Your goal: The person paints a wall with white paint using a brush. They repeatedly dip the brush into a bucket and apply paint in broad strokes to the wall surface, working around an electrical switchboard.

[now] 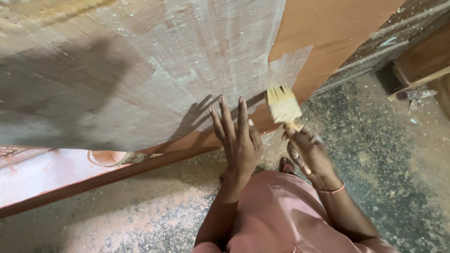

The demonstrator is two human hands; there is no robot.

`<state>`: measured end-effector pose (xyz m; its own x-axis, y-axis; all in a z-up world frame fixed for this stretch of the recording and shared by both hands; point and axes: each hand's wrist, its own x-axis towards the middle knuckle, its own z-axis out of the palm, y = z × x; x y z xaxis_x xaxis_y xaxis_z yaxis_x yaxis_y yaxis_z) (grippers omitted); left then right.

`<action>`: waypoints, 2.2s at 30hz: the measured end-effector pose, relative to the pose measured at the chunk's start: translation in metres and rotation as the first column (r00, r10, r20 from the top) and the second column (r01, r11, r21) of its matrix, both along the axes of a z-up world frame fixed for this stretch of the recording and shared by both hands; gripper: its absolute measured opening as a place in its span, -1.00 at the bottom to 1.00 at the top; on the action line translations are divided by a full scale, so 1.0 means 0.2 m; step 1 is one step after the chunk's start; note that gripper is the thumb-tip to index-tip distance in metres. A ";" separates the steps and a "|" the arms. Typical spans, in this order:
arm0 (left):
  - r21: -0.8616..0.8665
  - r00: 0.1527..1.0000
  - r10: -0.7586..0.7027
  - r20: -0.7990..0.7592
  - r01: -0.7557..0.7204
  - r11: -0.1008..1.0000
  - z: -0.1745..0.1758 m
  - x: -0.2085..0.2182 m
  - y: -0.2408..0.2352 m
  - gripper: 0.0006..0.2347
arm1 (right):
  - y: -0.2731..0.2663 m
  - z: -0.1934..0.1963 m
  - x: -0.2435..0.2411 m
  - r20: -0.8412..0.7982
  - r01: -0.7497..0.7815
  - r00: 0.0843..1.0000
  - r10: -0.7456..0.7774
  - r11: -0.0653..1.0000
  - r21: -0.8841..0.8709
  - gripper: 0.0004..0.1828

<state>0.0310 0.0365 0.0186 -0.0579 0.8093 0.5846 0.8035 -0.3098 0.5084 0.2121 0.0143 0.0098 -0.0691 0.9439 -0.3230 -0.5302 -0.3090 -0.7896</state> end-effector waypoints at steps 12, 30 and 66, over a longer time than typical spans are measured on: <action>-0.033 0.994 -0.110 -0.002 0.110 0.993 0.00 -0.13 -0.08 -0.44 | -0.04 0.47 -0.12 -0.153 0.149 0.983 -0.103 0.934 0.325 -0.83; -0.039 0.999 0.045 -0.008 -0.045 0.998 0.03 0.07 -0.03 -0.48 | 0.00 0.12 -0.03 0.041 0.054 0.998 -0.054 0.999 0.004 -0.86; 0.002 0.963 0.266 0.043 -0.266 0.964 -0.02 0.43 0.02 -0.47 | 0.12 0.26 0.35 -0.067 -0.031 0.997 0.046 0.977 0.210 -0.85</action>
